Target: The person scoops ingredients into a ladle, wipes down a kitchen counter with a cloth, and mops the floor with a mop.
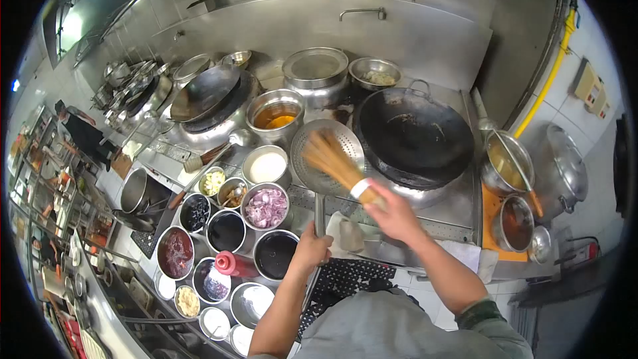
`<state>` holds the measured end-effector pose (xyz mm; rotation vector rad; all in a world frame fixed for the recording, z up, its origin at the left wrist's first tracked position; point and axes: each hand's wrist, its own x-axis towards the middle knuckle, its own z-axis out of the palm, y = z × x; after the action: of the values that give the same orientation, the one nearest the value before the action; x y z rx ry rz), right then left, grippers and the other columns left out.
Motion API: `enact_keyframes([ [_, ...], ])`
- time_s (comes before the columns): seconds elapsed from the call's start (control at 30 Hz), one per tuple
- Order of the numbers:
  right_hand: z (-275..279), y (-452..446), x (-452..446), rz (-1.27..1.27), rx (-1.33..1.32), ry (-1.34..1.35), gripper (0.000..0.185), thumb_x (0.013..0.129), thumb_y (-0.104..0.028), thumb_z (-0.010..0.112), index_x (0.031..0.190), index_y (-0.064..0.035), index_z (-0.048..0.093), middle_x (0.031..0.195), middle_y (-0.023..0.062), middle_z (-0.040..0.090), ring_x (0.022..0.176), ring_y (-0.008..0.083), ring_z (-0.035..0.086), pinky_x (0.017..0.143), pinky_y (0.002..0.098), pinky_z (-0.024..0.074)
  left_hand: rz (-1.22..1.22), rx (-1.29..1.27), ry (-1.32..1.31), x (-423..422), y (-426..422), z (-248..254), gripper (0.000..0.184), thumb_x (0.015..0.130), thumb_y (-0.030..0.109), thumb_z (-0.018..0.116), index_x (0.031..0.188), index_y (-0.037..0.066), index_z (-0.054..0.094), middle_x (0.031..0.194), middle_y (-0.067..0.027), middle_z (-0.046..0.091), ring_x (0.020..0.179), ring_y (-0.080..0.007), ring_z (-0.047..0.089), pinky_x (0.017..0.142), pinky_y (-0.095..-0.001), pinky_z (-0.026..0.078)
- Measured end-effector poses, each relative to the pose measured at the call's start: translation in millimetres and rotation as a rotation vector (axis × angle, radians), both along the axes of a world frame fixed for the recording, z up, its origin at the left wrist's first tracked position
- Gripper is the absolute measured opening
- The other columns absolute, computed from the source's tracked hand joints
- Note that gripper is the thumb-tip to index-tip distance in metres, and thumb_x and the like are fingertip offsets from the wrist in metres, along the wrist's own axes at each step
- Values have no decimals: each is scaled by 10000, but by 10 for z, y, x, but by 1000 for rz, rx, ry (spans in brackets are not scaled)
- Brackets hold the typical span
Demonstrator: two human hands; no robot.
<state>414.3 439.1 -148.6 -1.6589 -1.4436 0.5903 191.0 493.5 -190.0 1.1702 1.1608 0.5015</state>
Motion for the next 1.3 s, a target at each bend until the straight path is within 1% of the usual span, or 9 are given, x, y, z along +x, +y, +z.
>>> enact_keyframes([
  [0.03, -43, 59, 25, 10, -104, -138, 549, 880, -252, 660, 1378, -86, 500, 1168, 217, 650, 1072, 316, 640, 924, 392, 488, -1, 30, 31, -43, -1, 52, 366, 834, 56, 610, 1174, -13, 495, 719, -53, 527, 535, -105, 518, 422, -284, 397],
  [0.07, -67, 113, 62, 20, -209, -274, 519, 878, -277, 648, 1356, -118, 526, 1129, 222, 659, 1020, 347, 651, 894, 418, 501, -69, 161, 174, -114, 32, 6, 492, 824, 100, 615, 1276, -14, 455, 803, -167, 627, 652, -255, 646, 542, -369, 503],
  [0.2, 317, 70, 334, 38, -436, -449, 465, 867, -279, 621, 1306, -137, 563, 1134, 191, 663, 1026, 373, 637, 888, 458, 499, -37, 404, 532, -410, 92, 137, 716, 798, 176, 607, 1421, -33, 323, 1140, -369, 588, 1106, -496, 565, 948, -493, 449],
  [0.3, 274, 114, 163, -108, -196, -188, 491, 885, -315, 638, 1319, -102, 552, 1186, 199, 645, 1067, 381, 625, 920, 431, 491, -126, 528, 538, -491, 182, 108, 694, 789, 157, 563, 1404, -64, 329, 1027, -380, 616, 1008, -505, 603, 886, -517, 475],
  [0.57, 67, -25, 314, 19, -498, -344, 476, 856, -334, 631, 1286, -132, 602, 1214, 162, 640, 1136, 355, 590, 978, 434, 461, -89, 684, 549, -555, 333, 173, 663, 815, 98, 560, 1428, -20, 335, 1085, -375, 598, 1010, -514, 590, 877, -523, 469],
  [0.67, -132, -18, 372, 41, -406, -403, 398, 857, -274, 609, 1220, -113, 631, 1167, 167, 659, 1105, 365, 604, 948, 464, 473, -39, 865, 416, -396, 424, -118, 544, 813, 68, 578, 1332, -5, 433, 993, -294, 652, 818, -441, 663, 712, -486, 530],
  [0.8, -415, 41, 403, 55, -640, -511, 401, 865, -253, 587, 1255, -167, 624, 1098, 133, 690, 1031, 358, 635, 928, 459, 487, 40, -107, -72, -81, 623, -116, 289, 832, 52, 611, 1104, 28, 516, 727, -36, 523, 495, -110, 494, 398, -275, 406],
  [1.13, 512, -1399, 2401, 28, -1199, -798, 348, 786, -331, 573, 982, -90, 732, 965, 187, 703, 916, 370, 676, 818, 439, 536, 153, -558, -226, -115, 983, -714, 131, 911, 169, 586, 985, 86, 515, 794, -77, 625, 505, -101, 527, 394, -237, 448],
  [1.3, -219, -1622, 2712, -435, -831, -651, 366, 779, -340, 566, 924, -45, 727, 902, 222, 696, 866, 382, 684, 792, 450, 542, 64, -411, -101, -108, 1049, -703, 207, 922, 177, 570, 1032, 1, 562, 892, -117, 655, 657, -201, 658, 487, -308, 553],
])
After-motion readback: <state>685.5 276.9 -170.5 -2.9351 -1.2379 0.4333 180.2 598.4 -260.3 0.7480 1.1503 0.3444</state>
